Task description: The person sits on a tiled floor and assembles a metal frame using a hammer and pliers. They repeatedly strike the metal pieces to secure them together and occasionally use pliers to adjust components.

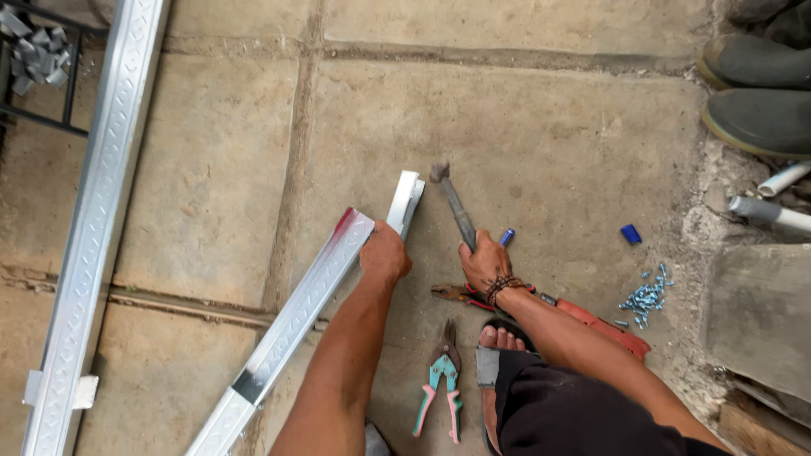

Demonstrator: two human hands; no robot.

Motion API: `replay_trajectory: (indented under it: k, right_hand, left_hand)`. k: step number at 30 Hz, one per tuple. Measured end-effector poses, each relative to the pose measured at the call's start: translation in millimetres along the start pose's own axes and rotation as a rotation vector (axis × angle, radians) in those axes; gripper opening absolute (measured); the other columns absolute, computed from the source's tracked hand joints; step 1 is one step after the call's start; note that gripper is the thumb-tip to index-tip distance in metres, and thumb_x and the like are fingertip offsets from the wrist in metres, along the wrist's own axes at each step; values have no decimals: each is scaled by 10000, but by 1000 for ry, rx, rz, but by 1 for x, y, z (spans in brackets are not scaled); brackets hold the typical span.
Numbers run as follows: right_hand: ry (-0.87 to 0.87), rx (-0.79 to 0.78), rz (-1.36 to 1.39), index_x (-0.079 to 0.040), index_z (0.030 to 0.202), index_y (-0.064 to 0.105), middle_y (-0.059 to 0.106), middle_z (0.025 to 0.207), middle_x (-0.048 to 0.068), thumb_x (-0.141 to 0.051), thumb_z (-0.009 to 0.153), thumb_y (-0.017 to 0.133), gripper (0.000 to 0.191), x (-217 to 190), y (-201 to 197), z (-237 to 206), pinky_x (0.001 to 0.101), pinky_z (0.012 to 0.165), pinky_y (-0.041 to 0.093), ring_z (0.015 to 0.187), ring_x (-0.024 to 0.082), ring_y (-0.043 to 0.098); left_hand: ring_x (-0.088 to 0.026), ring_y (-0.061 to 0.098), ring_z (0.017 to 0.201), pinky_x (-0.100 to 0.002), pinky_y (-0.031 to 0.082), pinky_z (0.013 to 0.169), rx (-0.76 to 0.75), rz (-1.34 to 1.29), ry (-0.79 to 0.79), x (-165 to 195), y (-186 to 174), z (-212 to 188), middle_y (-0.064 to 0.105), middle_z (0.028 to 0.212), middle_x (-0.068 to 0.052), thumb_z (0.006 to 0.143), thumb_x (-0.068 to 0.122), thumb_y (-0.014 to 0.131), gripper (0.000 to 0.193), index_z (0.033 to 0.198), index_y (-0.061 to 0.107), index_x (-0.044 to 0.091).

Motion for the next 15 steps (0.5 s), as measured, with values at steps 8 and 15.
replay_trajectory:
  k: [8, 15]
  right_hand:
    - [-35, 15, -74, 4, 977, 566, 662, 708, 259, -288, 941, 648, 306, -13, 4, -8, 547, 633, 527, 680, 464, 679]
    - [-125, 171, 20, 19, 956, 560, 666, 745, 261, -291, 942, 649, 324, -20, -9, -10, 545, 614, 526, 713, 475, 678]
  left_hand:
    - [-387, 620, 1238, -415, 509, 1033, 4, -7, -22, -1, -9, -3, 607, 1317, -279, 823, 87, 775, 686, 1363, 372, -43]
    - [-387, 635, 1222, -404, 511, 1033, 13, 35, 17, 0, -8, -6, 615, 1297, -307, 814, 115, 782, 709, 1350, 365, -90]
Point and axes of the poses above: each hand's wrist, its own z-axis towards the middle knuckle, its own y-axis out of the palm, x = y × z, the point moved 5 cm from there along z, towards the middle knuckle
